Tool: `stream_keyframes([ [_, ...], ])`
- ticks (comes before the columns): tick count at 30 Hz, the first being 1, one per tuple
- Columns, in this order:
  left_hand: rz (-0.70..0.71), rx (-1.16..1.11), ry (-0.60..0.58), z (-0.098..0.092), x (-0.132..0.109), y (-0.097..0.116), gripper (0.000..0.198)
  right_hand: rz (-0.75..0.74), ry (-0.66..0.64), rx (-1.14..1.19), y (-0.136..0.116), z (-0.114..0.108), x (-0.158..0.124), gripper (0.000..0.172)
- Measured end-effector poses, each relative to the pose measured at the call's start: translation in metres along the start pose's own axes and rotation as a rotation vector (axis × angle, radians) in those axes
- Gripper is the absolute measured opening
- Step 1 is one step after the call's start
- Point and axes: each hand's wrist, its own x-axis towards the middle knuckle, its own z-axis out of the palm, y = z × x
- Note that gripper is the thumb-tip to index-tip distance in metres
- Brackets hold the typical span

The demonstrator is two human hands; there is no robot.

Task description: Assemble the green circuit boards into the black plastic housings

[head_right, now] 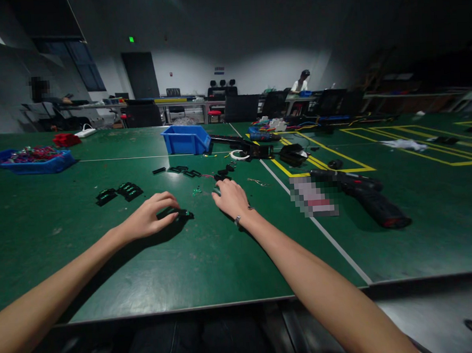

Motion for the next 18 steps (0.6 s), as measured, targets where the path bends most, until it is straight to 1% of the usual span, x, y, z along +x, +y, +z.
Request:
stream_keyframes([
  [4,0.043,0.002,-0.059,-0.0008,-0.0015,-0.0013,0.03,-0.007,-0.026,-0.017,-0.0005,0.0048,-0.0013,0.028],
  [11,0.109,0.089,-0.1,0.001,-0.0005,-0.0007,0.034,-0.028,-0.027,-0.013,0.001,0.0094,-0.0008,0.03],
  [18,0.119,0.116,-0.116,0.003,0.0007,0.0,0.034,-0.027,-0.005,-0.02,-0.0003,0.0097,-0.0027,0.03],
])
